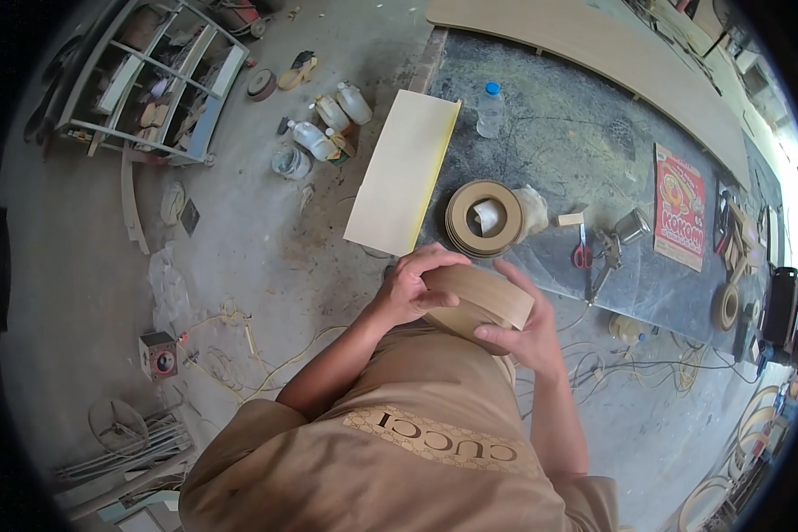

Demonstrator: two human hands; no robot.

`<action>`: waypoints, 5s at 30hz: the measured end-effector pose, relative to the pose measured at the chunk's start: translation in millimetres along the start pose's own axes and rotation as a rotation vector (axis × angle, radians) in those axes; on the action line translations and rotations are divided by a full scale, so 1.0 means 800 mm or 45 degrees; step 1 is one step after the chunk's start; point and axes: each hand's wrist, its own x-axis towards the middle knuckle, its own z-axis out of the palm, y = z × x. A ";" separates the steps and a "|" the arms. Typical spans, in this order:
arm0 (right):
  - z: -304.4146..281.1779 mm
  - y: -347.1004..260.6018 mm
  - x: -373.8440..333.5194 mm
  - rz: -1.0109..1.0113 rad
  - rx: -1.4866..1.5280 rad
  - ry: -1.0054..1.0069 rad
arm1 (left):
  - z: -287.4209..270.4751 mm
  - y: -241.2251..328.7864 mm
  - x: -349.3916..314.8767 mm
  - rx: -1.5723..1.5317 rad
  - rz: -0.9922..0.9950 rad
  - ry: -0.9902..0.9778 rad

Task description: Applying spray adhesive to a long wooden veneer strip in a furniture workshop.

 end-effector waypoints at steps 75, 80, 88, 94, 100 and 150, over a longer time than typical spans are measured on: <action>-0.120 0.078 -0.091 -0.086 -0.224 0.544 | 0.071 0.041 0.036 0.032 -0.420 -0.775; -0.176 0.151 -0.086 0.088 0.071 0.596 | 0.047 0.047 0.022 -0.277 -0.664 -0.386; -0.225 0.195 -0.069 0.059 0.128 0.434 | -0.008 0.038 0.026 -0.319 -0.486 0.010; -0.339 0.243 -0.005 0.136 -0.483 1.148 | -0.025 0.057 0.036 -0.221 -0.425 0.118; -0.379 0.265 0.060 0.141 -0.364 1.097 | -0.057 0.065 0.022 0.001 -0.360 0.228; -0.401 0.143 -0.933 -0.145 0.272 3.386 | 1.030 0.455 0.100 -0.625 0.090 -1.542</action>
